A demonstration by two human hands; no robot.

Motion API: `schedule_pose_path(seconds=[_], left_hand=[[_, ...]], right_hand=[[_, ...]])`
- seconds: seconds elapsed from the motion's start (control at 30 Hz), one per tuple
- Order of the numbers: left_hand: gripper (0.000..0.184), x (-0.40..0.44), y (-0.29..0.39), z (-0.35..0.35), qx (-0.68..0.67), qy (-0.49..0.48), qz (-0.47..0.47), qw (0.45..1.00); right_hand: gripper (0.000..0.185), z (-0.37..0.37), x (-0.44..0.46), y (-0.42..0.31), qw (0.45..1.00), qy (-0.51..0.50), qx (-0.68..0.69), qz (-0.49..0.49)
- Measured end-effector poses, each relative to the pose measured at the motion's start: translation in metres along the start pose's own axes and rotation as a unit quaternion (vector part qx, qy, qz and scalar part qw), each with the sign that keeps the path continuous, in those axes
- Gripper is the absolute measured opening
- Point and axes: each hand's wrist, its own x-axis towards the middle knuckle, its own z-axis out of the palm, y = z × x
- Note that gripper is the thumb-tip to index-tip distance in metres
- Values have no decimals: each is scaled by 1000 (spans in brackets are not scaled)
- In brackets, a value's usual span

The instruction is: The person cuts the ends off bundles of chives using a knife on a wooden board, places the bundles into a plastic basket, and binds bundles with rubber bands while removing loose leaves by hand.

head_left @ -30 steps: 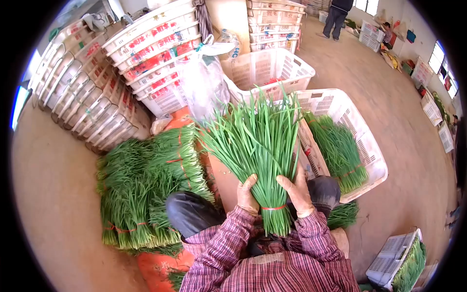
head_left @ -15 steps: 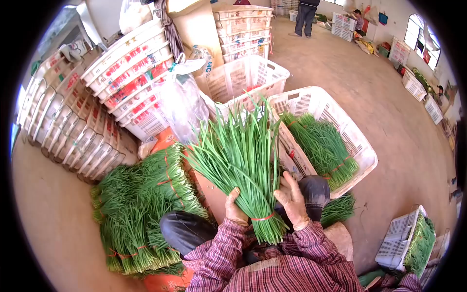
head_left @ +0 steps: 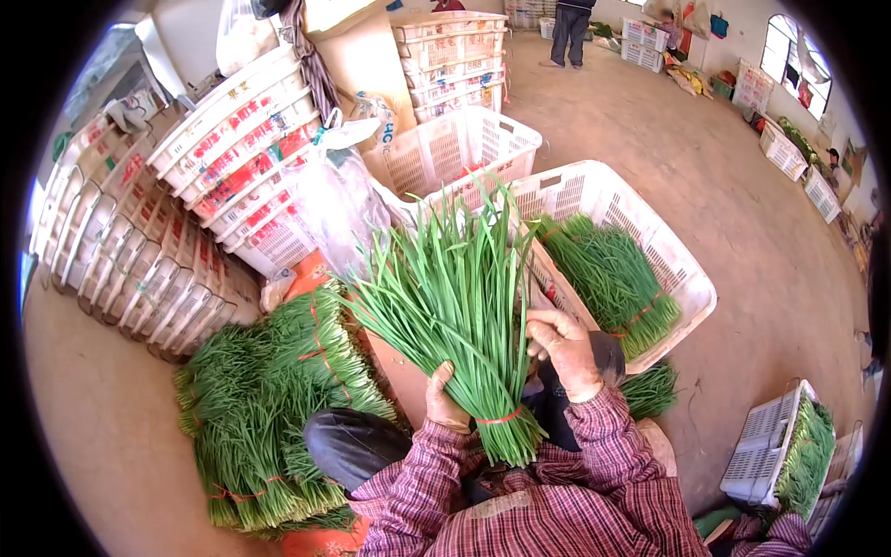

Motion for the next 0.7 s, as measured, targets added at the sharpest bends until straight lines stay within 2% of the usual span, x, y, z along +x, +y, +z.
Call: schedule_pose_path(seconds=[0.07, 0.13, 0.2, 0.27, 0.37, 0.6, 0.67, 0.7], left_hand=[[54, 3, 0, -4, 8, -2, 1, 1000], [56, 5, -1, -7, 9, -21, -4, 1000], [57, 5, -2, -6, 13, -21, 1, 1000], [59, 5, -3, -6, 16, -22, 9, 1000], [61, 5, -4, -8, 17, -15, 11, 1000], [59, 1, -1, -2, 5, -1, 11, 1000], [58, 3, -1, -7, -13, 15, 5, 1000], [58, 8, 0, -16, -23, 31, 4, 999]], right_hand=[[24, -1, 0, 9, 1000, -20, 16, 9], [34, -1, 0, 11, 996, -72, 46, 22], [35, 6, -1, 6, 996, -70, 58, 24], [27, 11, 1, 1, 998, -58, 14, 32], [26, 13, 2, -2, 998, -48, -24, 27], [20, 9, 7, 13, 998, -44, 24, 34], [20, 12, 6, 12, 1000, -3, -18, -18], [20, 12, 3, 10, 1000, 16, 21, 7]])
